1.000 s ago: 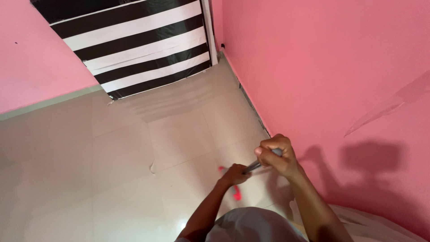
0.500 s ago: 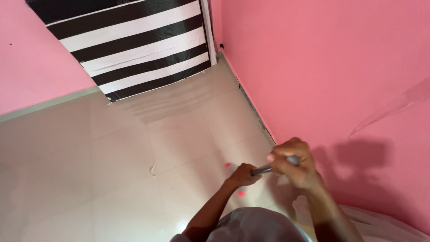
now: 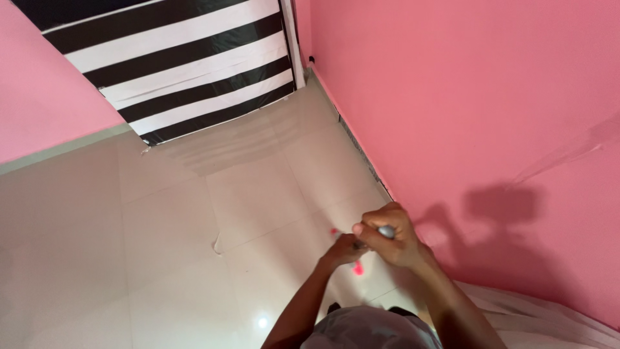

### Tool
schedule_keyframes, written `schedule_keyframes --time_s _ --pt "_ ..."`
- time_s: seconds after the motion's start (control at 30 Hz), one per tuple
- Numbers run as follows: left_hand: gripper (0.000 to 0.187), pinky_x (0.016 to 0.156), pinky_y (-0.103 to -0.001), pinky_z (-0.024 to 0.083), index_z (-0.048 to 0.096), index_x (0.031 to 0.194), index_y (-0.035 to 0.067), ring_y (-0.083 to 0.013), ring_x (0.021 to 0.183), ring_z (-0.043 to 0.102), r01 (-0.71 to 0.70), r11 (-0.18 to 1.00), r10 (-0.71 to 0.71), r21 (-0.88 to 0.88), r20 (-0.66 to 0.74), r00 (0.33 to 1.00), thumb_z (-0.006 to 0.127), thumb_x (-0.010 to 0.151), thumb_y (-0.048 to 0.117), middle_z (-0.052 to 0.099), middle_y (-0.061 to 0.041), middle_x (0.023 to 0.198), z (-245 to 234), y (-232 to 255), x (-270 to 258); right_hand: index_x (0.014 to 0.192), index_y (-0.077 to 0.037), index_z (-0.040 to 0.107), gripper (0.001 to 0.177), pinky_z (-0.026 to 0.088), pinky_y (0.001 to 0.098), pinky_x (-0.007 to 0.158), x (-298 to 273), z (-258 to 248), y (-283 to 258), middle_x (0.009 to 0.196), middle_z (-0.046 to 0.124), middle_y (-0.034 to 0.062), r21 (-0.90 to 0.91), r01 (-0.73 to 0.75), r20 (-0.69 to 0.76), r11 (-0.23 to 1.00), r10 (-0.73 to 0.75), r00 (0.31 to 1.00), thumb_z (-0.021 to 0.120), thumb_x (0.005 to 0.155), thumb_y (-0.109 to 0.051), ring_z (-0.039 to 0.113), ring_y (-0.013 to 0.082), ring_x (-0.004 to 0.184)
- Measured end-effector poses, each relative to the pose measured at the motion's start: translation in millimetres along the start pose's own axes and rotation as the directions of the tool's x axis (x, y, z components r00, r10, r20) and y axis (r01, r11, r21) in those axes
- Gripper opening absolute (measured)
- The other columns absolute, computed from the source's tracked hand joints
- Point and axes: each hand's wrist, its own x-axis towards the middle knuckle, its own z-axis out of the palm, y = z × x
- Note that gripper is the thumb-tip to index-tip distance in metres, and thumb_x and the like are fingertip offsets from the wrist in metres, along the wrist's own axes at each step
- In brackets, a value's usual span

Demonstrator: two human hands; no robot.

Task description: The person cleans the floor using a squeegee, moving it across the surface and into corners while navigating around items.

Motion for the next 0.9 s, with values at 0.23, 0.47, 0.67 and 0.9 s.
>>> schedule_keyframes --time_s 0.23,0.47,0.67,0.9 --pt "0.041 0.083 -0.043 0.056 0.076 0.111 0.008 -0.0340 0.091 0.071 0.160 0.955 -0.100 0.249 -0.239 0.966 0.075 0.087 0.041 0.075 -0.017 0.098 -50 -16 -47 0.055 -0.008 0.034 0.046 0.033 0.0302 0.039 5 -9 30 0.045 0.040 0.0031 0.410 -0.009 -0.122 0.912 0.064 0.991 0.051 0.095 0.005 0.037 0.0122 0.039" --pt "0.033 0.080 -0.045 0.058 0.079 0.101 0.008 -0.0353 0.083 0.072 0.192 0.938 -0.103 0.288 -0.299 0.949 0.074 0.085 0.037 0.076 -0.017 0.090 -54 -11 -44 0.056 -0.007 0.035 0.046 0.032 0.0305 0.039 16 -26 47 0.046 0.036 0.0012 0.539 0.051 -0.147 0.841 0.034 0.989 0.050 0.097 0.006 0.035 0.0111 0.039" --pt "0.040 0.064 -0.041 0.053 0.073 0.083 0.001 -0.0250 0.063 0.066 0.005 0.987 0.022 0.161 -0.162 0.987 0.076 0.087 0.040 0.070 -0.014 0.070 -29 5 30 0.055 -0.006 0.038 0.045 0.035 0.0301 0.038 37 -57 -1 0.046 0.045 0.0015 0.187 0.065 -0.058 0.980 -0.055 0.997 0.056 0.095 0.002 0.041 0.0102 0.037" --pt "0.027 0.067 -0.038 0.051 0.068 0.088 0.004 -0.0181 0.071 0.064 -0.421 0.864 0.401 -0.276 -0.129 0.907 0.070 0.092 0.030 0.067 -0.006 0.075 -21 36 111 0.055 -0.006 0.036 0.047 0.024 0.0325 0.041 68 -40 25 0.046 0.034 0.0025 -0.080 0.021 0.137 0.997 -0.010 0.991 0.063 0.093 -0.001 0.030 0.0088 0.040"
